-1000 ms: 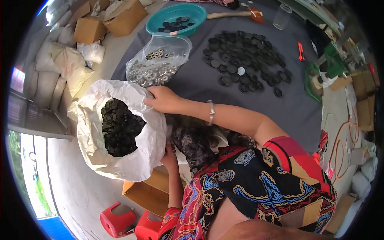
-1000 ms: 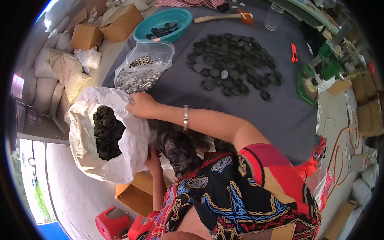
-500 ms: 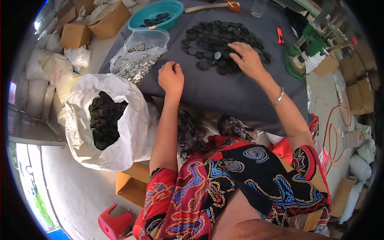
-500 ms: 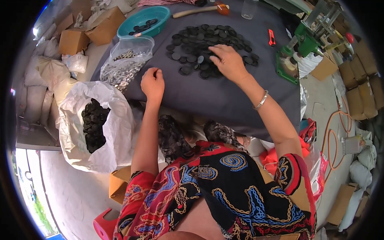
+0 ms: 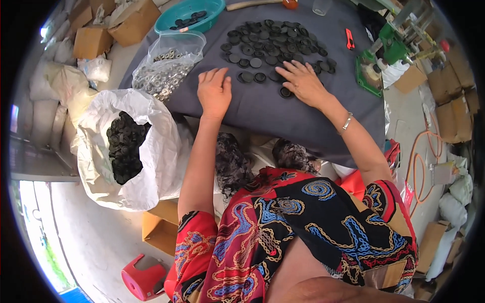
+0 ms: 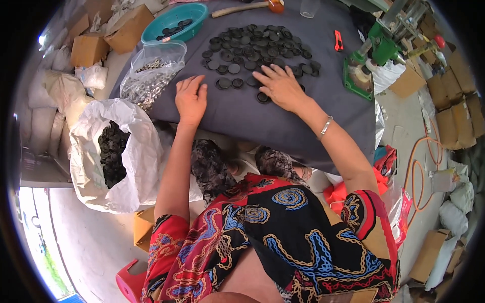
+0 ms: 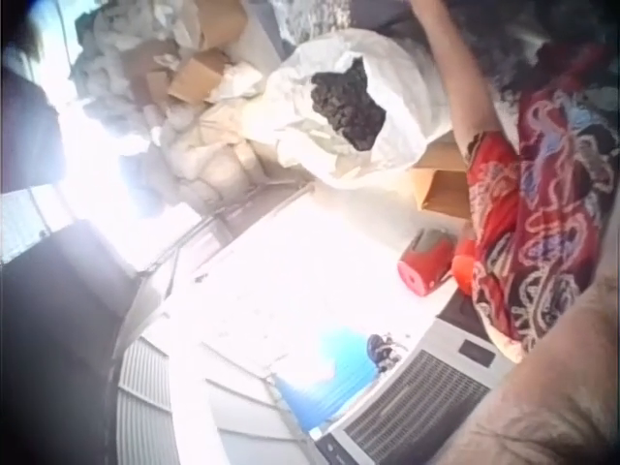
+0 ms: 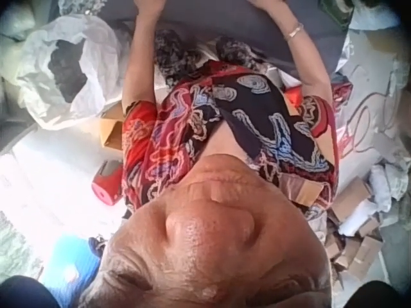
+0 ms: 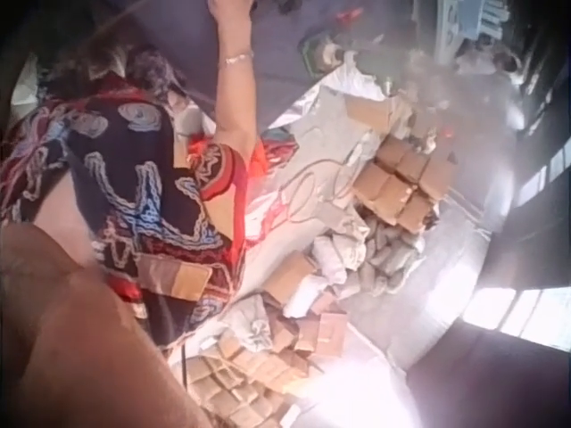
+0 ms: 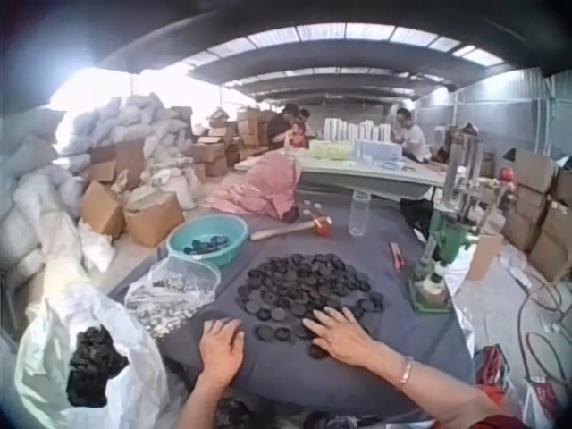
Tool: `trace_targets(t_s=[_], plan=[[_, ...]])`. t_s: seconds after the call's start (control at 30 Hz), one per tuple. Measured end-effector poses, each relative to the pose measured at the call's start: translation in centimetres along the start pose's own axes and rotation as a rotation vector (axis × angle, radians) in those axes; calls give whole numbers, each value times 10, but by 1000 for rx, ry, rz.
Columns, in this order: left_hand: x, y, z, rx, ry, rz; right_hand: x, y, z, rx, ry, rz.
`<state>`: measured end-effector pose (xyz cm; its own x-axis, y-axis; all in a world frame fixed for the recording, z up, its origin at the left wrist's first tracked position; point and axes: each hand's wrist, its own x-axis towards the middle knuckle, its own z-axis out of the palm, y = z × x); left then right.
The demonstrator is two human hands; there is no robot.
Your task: The person sorts black rubber grommets by hand, organizing them on a worktable.
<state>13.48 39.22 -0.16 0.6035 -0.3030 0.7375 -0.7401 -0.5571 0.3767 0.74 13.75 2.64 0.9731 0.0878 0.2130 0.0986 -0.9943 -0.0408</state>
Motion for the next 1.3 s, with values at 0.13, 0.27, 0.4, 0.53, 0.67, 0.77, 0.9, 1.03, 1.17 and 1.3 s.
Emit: trace_targets(t_s=[0.13, 0.27, 0.4, 0.53, 0.67, 0.77, 0.9, 1.03, 1.17, 1.3], plan=[[1, 28, 10, 3, -151, 203, -13, 5, 11, 31, 119, 15], [1, 39, 20, 77, -264, 186, 2, -9, 9, 40, 218, -39], [3, 45, 19, 67, -188, 139, 23, -1, 15, 48, 137, -65], [1, 59, 15, -37, -180, 125, 36, 17, 19, 94, 181, -98], [-14, 69, 2, -61, -254, 166, 46, 18, 14, 27, 359, -210], [-21, 65, -2, -10, -260, 146, 48, 1, 8, -240, 330, -248], [-27, 70, 5, -44, -337, 99, 36, 10, 28, -126, 444, -226], [-37, 68, -3, -49, -267, 113, 28, -1, 16, -30, 493, -209], [-36, 71, -1, 14, -228, 87, 18, -2, 4, 173, 563, -106], [-29, 67, 5, 34, -245, 3, 4, 1, -4, 564, 515, 98]])
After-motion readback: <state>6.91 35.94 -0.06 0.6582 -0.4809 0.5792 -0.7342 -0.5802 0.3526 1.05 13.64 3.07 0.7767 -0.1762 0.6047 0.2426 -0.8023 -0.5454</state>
